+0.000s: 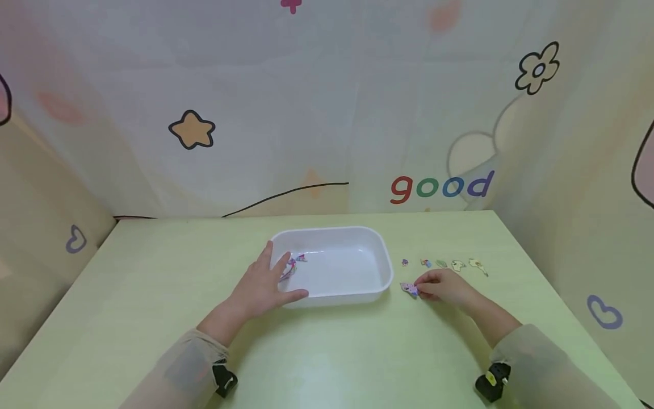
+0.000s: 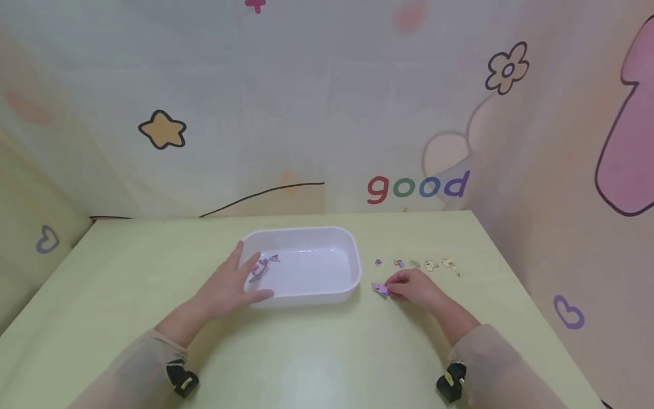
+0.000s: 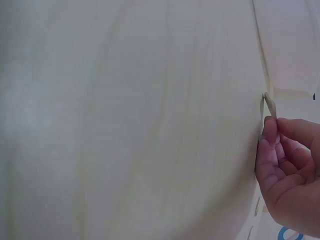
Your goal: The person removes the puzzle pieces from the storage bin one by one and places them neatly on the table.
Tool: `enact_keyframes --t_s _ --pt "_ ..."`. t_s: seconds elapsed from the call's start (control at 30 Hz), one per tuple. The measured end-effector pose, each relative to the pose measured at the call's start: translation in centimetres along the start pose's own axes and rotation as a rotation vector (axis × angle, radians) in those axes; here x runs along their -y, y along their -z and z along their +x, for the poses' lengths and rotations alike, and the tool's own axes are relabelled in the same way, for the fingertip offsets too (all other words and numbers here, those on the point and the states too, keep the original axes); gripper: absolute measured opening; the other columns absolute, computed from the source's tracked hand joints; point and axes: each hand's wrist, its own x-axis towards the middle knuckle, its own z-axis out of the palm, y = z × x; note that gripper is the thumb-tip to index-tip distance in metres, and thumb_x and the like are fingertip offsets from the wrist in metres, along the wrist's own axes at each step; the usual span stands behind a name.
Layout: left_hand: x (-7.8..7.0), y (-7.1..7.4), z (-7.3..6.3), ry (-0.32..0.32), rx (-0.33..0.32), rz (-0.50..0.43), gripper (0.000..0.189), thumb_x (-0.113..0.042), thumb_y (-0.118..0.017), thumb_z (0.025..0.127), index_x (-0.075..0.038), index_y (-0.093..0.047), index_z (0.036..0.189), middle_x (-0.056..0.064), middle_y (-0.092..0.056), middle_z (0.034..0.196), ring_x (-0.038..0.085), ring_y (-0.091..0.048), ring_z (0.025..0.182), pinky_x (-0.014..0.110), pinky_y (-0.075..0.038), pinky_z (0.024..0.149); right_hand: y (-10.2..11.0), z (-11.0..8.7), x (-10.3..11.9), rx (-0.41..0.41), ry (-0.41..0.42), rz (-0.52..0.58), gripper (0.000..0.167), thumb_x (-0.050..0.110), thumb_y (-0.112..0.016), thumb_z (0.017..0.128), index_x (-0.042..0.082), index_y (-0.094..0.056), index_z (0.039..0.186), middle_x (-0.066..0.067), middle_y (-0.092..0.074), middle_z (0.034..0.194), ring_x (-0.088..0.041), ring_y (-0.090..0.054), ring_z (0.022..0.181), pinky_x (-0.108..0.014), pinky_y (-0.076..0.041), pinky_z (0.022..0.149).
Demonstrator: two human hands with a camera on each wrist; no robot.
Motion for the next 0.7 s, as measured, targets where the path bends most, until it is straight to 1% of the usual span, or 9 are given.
enact_keyframes --t_s 0.17,0.27,0.33,0.43,0.47,0.57,0.7 --pt "0.2 -0.3 -0.2 0.008 0.004 -0.007 0.102 -0.077 -0.052 0.072 -0.012 -0.030 0.147 0.024 0.000 0.153 0.049 -0.025 0.131 0.058 -0.025 0.103 -0.1 -0.1 0.2 -0.003 0.001 -0.040 0.020 0.010 -0.059 0.092 -0.007 -0.063 0.101 -0.004 -0.065 0.087 -0.014 -0.060 0.078 -0.029 -0.052 0.071" --pt "0.2 -0.2 -0.2 0.008 -0.010 -0.002 0.101 -0.076 -0.053 0.072 -0.012 -0.030 0.147 0.023 -0.001 0.153 0.048 -0.025 0.131 0.058 -0.025 0.103 0.0 -0.1 0.4 -0.009 0.011 -0.065 0.021 0.011 -0.059 0.092 -0.007 -0.063 0.101 -0.005 -0.064 0.086 -0.014 -0.059 0.078 -0.029 -0.052 0.071" --pt "0.2 -0.2 -0.1 0.003 -0.014 0.001 0.101 -0.076 -0.054 0.073 -0.011 -0.030 0.147 0.023 -0.001 0.153 0.048 -0.025 0.131 0.058 -0.025 0.103 0.1 -0.2 0.5 -0.012 0.019 -0.101 0.020 0.012 -0.059 0.092 -0.006 -0.063 0.100 -0.004 -0.064 0.085 -0.014 -0.058 0.076 -0.029 -0.051 0.069" --pt "0.1 -0.2 0.0 -0.002 0.000 -0.001 0.101 -0.076 -0.053 0.073 -0.012 -0.030 0.147 0.023 0.000 0.153 0.048 -0.025 0.131 0.058 -0.025 0.103 0.2 -0.3 0.7 -0.030 0.035 -0.155 0.019 0.013 -0.059 0.092 -0.005 -0.064 0.098 -0.003 -0.062 0.081 -0.014 -0.055 0.073 -0.029 -0.048 0.066" --pt "0.1 -0.2 0.0 -0.003 0.008 -0.001 0.101 -0.077 -0.052 0.072 -0.012 -0.029 0.147 0.023 0.000 0.153 0.048 -0.025 0.131 0.058 -0.025 0.103 0.3 -0.3 0.8 -0.040 0.042 -0.153 0.019 0.013 -0.059 0.092 -0.005 -0.063 0.098 -0.004 -0.062 0.081 -0.015 -0.054 0.072 -0.029 -0.048 0.066" --pt "0.0 -0.2 0.1 0.001 0.009 -0.003 0.101 -0.077 -0.052 0.072 -0.013 -0.029 0.147 0.022 0.000 0.153 0.048 -0.026 0.131 0.057 -0.026 0.103 0.5 -0.1 1.5 -0.082 0.072 -0.092 0.024 0.014 -0.056 0.094 -0.007 -0.061 0.104 -0.010 -0.062 0.086 -0.019 -0.057 0.076 -0.029 -0.051 0.070" --pt "-0.1 -0.2 0.0 0.007 0.000 -0.003 0.099 -0.074 -0.055 0.073 -0.012 -0.030 0.147 0.023 -0.001 0.153 0.048 -0.027 0.130 0.057 -0.026 0.103 0.2 0.2 2.8 -0.110 0.127 0.064 0.033 0.016 -0.053 0.096 -0.010 -0.056 0.114 -0.022 -0.061 0.104 -0.028 -0.061 0.093 -0.029 -0.052 0.079"
